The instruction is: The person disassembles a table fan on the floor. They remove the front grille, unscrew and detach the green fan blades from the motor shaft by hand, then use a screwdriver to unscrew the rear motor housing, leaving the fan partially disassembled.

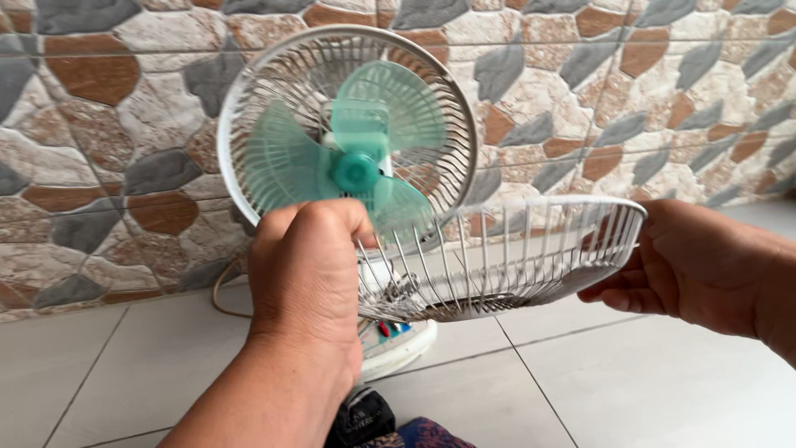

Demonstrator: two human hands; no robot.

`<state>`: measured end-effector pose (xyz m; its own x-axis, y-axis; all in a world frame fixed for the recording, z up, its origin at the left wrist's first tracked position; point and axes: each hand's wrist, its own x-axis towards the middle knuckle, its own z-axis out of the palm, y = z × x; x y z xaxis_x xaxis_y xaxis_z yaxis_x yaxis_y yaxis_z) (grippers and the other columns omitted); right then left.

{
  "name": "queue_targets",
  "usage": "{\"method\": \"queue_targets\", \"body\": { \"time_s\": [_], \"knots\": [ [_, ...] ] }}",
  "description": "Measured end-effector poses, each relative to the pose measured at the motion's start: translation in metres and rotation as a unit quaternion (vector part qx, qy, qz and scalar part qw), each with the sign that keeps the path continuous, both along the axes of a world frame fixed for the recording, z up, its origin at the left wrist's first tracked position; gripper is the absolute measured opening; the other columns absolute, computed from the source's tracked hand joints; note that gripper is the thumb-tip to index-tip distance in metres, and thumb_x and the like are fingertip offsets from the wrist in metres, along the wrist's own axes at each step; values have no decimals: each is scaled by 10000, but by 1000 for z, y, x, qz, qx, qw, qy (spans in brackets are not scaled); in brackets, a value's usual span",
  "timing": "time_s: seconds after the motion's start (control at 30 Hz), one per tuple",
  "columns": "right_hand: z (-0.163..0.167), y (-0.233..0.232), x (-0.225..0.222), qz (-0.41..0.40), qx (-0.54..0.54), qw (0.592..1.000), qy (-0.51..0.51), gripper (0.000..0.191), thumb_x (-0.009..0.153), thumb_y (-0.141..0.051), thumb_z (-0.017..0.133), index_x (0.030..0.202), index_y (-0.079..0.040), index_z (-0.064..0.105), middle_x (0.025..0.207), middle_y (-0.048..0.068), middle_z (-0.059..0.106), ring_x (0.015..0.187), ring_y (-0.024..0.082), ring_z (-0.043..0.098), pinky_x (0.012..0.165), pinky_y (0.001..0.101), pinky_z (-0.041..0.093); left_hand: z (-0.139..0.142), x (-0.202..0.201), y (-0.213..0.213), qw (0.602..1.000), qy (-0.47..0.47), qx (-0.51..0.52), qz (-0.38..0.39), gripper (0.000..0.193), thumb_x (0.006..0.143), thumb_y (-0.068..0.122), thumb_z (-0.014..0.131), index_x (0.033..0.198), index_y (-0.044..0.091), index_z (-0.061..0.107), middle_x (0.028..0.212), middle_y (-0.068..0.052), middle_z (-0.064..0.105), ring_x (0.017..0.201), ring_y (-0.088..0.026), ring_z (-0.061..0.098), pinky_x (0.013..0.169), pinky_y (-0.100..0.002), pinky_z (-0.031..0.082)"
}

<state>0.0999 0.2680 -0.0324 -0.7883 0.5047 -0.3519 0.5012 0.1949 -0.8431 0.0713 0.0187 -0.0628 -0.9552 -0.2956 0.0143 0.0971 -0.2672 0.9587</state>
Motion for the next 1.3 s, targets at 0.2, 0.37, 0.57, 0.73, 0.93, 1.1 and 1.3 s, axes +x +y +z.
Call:
{"method": "queue_targets", "body": {
  "time_s": [0.2,0.37,0.57,0.73,0.93,1.1,1.3],
  "knots": [
    [-18,22,12,-45,-38,997,42,398,1102,-172,403,1443,-12,532,1254,202,725,1025,251,699,925,404,577,-28,-5,20,964,-154,202,-75,386,701,4,577,1083,2,635,1036,-116,662,956,-285,602,939,-550,442],
    [-50,50,11,-32,-56,997,43,479,1053,-85,457,1529,-38,473,1320,207,708,1053,338,729,922,458,589,-58,-4,43,923,-284,223,-136,209,886,131,509,1061,74,609,1012,-167,695,869,-355,687,839,-601,552],
    [-105,89,-2,-54,-126,990,41,482,1042,-103,488,1521,-46,481,1357,166,688,1079,331,730,874,448,582,-98,-16,66,902,-383,84,-180,228,940,116,503,1143,87,601,1043,-84,633,913,-284,621,826,-522,512],
    [-136,112,-20,-78,-136,986,-50,537,1032,-55,473,1560,-93,385,1332,189,609,1111,316,691,861,425,543,-125,-36,88,899,-391,21,-193,324,1027,191,505,1334,291,535,1134,-1,618,892,-229,576,801,-425,451],
    [-169,127,-54,-93,-155,982,-61,566,994,-37,452,1552,-103,384,1280,144,562,1094,274,657,868,398,518,-162,-67,123,906,-391,-10,-160,581,973,15,413,1450,341,478,1142,-16,634,796,-182,510,704,-344,478],
    [-197,138,-76,-90,-161,982,-40,559,985,-51,464,1540,-98,417,1260,153,610,1061,246,636,867,392,500,-195,-90,142,897,-411,-38,-160,576,922,7,416,1434,261,485,1081,-57,597,757,-170,507,665,-347,447],
    [-221,147,-91,-142,-181,973,-12,528,1000,-27,447,1522,-101,421,1261,166,577,1057,247,642,896,389,514,-205,-105,161,892,-410,-113,-154,568,919,79,474,1474,160,385,1370,-119,516,1113,-246,465,886,-437,457]
  ]
}}
